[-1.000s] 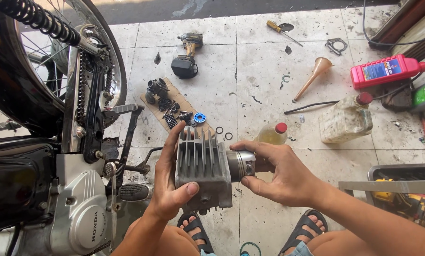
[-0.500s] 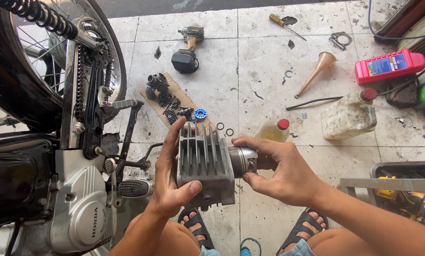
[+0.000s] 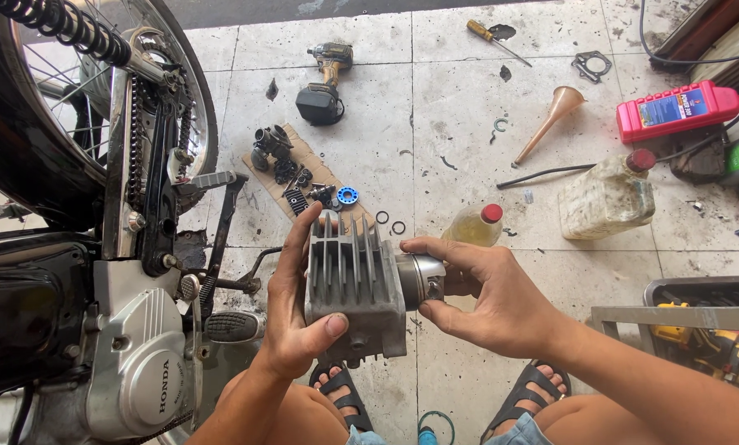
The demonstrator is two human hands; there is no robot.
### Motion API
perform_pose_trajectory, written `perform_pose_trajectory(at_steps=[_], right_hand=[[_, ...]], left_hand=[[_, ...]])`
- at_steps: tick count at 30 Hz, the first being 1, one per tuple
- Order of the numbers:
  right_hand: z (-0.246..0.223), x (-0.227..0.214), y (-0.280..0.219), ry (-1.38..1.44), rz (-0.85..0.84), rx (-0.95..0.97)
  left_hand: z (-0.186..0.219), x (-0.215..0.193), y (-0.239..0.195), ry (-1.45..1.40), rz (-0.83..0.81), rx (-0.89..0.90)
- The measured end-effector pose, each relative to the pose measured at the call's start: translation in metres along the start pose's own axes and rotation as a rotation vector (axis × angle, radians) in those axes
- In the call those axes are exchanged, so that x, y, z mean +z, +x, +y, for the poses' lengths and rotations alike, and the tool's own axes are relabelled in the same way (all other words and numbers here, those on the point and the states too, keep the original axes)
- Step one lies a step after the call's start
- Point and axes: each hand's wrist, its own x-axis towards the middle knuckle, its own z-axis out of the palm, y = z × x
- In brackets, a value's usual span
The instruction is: The person sits on the workshop floor and fits piston rings onto a piston, working each ring around the piston by hand. They then align the piston and insert it into the cylinder, pressing it into place.
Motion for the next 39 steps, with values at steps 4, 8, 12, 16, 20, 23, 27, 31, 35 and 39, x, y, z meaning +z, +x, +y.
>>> perform_pose_trajectory(at_steps=[4, 8, 12, 16, 20, 23, 27, 31, 35, 39], right_hand=[[-0.003, -0.003, 0.001, 0.067, -0.064, 0.084], [-0.001, -0.003, 0.000, 0.109, -0.056, 0.112], [0.001, 0.000, -0.002, 0.114, -0.056, 0.114], [0.007, 0.000, -0.004, 0.219, -0.047, 0.189], [0.009, -0.004, -0.003, 0.248, -0.054, 0.134], [0.009, -0.004, -0.003, 0.280, -0.063, 0.083], [-0.001, -0.007, -0.005, 0.206, -0.079, -0.020], [-0.007, -0.010, -0.008, 0.071, -0.046, -0.091], [-0.011, -0.012, -0.010, 0.043, -0.047, -0.096], [-0.013, -0.016, -0.011, 0.128, -0.108, -0.080]], left_hand=[[-0.002, -0.002, -0.001, -0.013, 0.021, -0.012], [-0.001, 0.001, -0.004, -0.086, 0.026, -0.044], [-0.001, -0.001, -0.004, -0.065, 0.026, -0.039], [0.004, -0.004, -0.005, -0.045, 0.021, -0.035], [0.008, -0.005, -0.008, -0.046, 0.002, 0.027], [0.007, -0.004, -0.010, -0.076, -0.001, 0.110], [0.009, -0.001, -0.012, -0.019, 0.027, 0.194], [0.014, 0.006, -0.014, -0.117, 0.021, 0.227], [0.019, 0.011, -0.014, -0.186, 0.007, 0.238], [0.012, 0.010, -0.022, -0.177, 0.026, 0.234]])
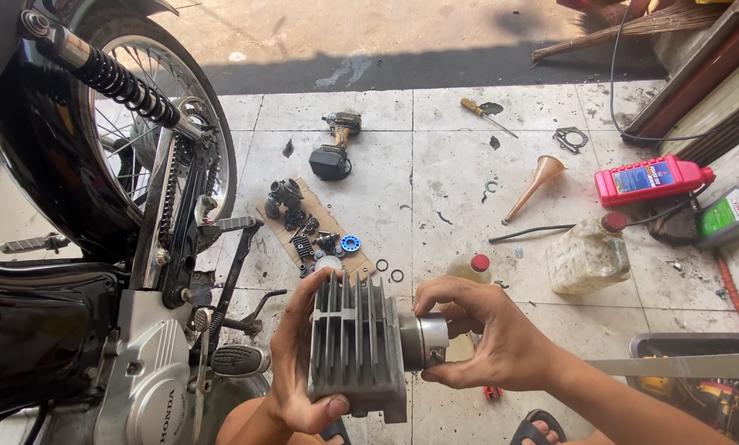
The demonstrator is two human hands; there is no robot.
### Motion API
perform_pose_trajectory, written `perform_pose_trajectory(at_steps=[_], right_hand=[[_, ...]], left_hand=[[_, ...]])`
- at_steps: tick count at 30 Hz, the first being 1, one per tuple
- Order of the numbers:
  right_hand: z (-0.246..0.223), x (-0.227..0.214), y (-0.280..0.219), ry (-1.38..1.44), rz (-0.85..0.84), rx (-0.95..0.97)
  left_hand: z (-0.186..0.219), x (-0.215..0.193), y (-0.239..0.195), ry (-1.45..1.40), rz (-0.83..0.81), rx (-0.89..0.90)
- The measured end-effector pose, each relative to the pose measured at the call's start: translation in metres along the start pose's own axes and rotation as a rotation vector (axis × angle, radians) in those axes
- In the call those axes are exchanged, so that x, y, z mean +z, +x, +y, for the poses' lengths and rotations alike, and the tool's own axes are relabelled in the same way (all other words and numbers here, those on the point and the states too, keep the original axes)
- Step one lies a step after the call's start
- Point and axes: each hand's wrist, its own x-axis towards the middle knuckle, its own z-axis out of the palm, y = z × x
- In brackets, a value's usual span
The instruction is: The person sits on the workshop floor and fits piston rings onto a piston, working each ring around the piston by hand. They then align the piston and insert it into the cylinder, pressing it into place.
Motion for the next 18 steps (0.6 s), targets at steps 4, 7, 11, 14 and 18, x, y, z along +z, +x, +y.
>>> perform_pose_trajectory(at_steps=[4, 7, 11, 14, 18], right_hand=[[0.005, -0.002, -0.001, -0.068, -0.029, 0.031], [0.006, -0.002, 0.000, -0.057, -0.044, 0.005], [0.006, -0.002, 0.000, -0.019, -0.053, -0.015], [0.007, -0.001, 0.001, -0.033, -0.049, -0.031], [0.005, 0.000, 0.002, -0.070, -0.028, -0.014]], left_hand=[[0.004, 0.003, 0.000, -0.025, -0.025, -0.013], [0.007, 0.008, 0.004, -0.114, -0.032, -0.026], [0.006, 0.001, 0.001, 0.008, -0.020, -0.072], [0.005, 0.000, 0.002, 0.020, -0.033, -0.077], [0.002, -0.001, 0.003, 0.014, -0.037, -0.080]])
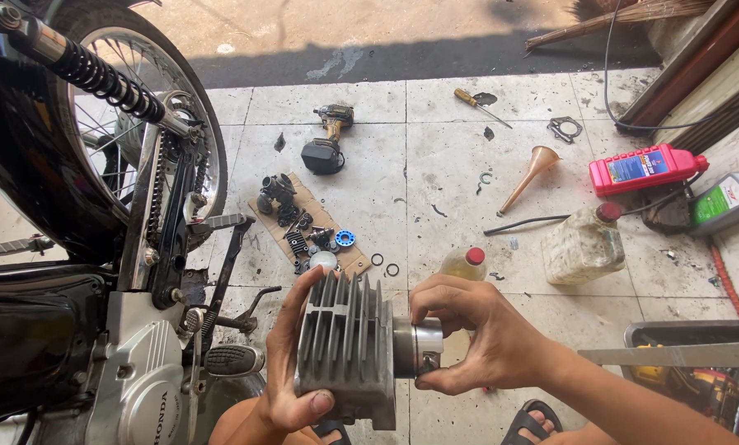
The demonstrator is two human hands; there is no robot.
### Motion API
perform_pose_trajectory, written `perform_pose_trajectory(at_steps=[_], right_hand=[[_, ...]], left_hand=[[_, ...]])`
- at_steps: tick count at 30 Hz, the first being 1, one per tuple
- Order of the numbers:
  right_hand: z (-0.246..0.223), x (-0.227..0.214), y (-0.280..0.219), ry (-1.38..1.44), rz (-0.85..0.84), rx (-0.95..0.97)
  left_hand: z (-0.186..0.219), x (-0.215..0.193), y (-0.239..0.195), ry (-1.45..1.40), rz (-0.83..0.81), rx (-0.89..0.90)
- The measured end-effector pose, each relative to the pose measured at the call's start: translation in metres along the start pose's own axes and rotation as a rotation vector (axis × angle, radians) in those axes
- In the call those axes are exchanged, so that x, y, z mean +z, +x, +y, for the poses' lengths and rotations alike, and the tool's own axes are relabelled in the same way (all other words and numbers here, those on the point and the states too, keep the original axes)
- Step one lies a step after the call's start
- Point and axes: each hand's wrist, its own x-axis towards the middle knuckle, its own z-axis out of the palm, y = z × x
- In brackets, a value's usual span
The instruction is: The person sits on the workshop floor and fits piston rings onto a piston, working each ring around the piston by hand. They then align the piston and insert it into the cylinder, pressing it into place.
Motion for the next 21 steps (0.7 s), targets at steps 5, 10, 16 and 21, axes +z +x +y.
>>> perform_pose_trajectory(at_steps=[5, 10, 16, 21], right_hand=[[-0.002, -0.001, 0.002, 0.067, -0.008, 0.030], [0.004, -0.004, 0.000, 0.217, -0.018, 0.085], [0.011, -0.009, -0.003, 0.389, -0.045, 0.208], [0.022, -0.009, -0.005, 0.449, -0.023, 0.310]], left_hand=[[-0.002, 0.000, 0.001, 0.082, 0.022, -0.091], [-0.001, 0.001, 0.000, 0.090, -0.024, -0.108], [-0.004, 0.001, -0.005, -0.029, -0.069, -0.086], [-0.006, 0.000, -0.006, 0.102, -0.039, -0.080]])
